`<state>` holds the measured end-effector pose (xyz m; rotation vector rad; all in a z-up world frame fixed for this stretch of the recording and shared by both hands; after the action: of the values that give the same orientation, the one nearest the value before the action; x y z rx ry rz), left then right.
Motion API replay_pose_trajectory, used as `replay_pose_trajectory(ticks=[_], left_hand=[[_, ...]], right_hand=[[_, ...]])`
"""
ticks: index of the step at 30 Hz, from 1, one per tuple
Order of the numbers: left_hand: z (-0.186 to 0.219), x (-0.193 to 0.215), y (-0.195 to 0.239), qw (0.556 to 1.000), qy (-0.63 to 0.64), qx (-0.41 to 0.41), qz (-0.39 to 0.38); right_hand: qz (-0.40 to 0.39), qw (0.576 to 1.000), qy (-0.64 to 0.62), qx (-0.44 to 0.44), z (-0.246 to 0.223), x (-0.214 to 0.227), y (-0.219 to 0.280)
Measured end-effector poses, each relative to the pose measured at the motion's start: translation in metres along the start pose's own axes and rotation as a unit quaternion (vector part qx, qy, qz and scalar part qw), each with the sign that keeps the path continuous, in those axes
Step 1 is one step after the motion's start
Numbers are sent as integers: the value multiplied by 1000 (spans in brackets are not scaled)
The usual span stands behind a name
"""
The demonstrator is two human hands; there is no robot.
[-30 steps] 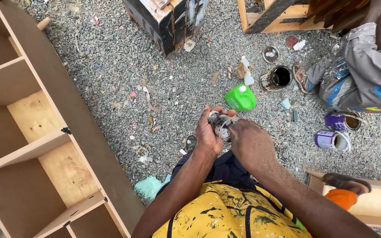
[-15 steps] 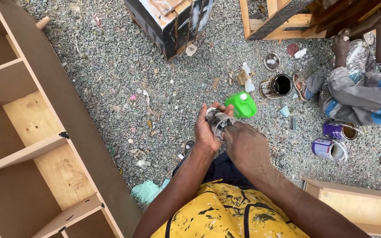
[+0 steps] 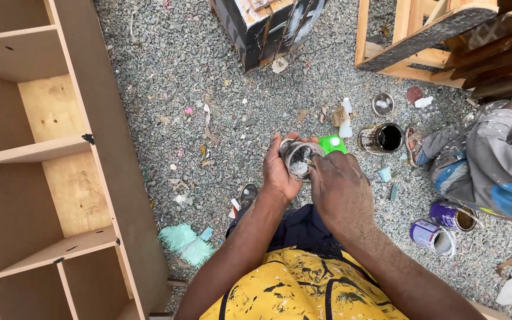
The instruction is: The person uses a small stick to scoop a dark substance from a plastic cup and applies it to the edges and corners of a wooden cabinet. The person repeatedly dips the stick into the cup and fills the gaps in the woodwork.
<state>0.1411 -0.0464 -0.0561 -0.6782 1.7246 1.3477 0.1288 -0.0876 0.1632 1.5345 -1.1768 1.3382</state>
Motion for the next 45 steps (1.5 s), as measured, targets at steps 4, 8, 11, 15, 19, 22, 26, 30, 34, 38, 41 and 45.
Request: replay_pose_trajectory(ticks=[4, 8, 11, 15, 19, 22, 26, 30, 34, 38, 41, 45], left_hand=[[-9, 5, 2, 1000, 6, -8, 15], [-24, 10, -1, 1000, -2, -6, 5], [-35, 4, 4, 1000, -7, -1, 6], [-39, 9, 12, 1000, -3, -2, 16], [-44, 3, 19, 1000, -17, 3, 6], [-44, -5, 21, 1000, -12, -20, -2], [-42, 2, 24, 1000, 6, -18, 4], [-45, 15, 18, 1000, -20, 15, -8], [-46, 1, 21, 1000, -19, -18, -2], [-37, 6, 33, 1000, 0, -29, -3], [-37, 10, 32, 1000, -7, -25, -12], [-35, -2, 37, 998, 8, -53, -28]], right_hand=[[-30, 998, -1, 62, 4, -10, 4], [-32, 998, -15, 50, 23, 0, 6], [-35, 998, -4, 58, 22, -7, 14], [-98, 990, -85, 48, 29, 4, 22], [-53, 996, -76, -10, 44, 18, 31], [-54, 998, -34, 15, 34, 13, 34], [-63, 994, -89, 21, 39, 19, 42], [37, 998, -31, 32, 42, 29, 49], [26, 997, 7, 70, 27, 4, 50], [-46, 994, -79, 60, 31, 18, 49], [-12, 996, -80, 49, 36, 29, 51], [25, 995, -81, 46, 15, 48, 57]])
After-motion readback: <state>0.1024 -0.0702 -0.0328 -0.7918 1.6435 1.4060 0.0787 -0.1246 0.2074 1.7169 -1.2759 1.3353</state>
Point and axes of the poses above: each hand's wrist, its own y-axis away from the middle knuckle, its own x-axis out of the back of the hand, z = x × y, the point moved 10 cm from there along -y, towards the middle knuckle, and after that the axes turned 9 degrees about -z, right-handed, at the moved point
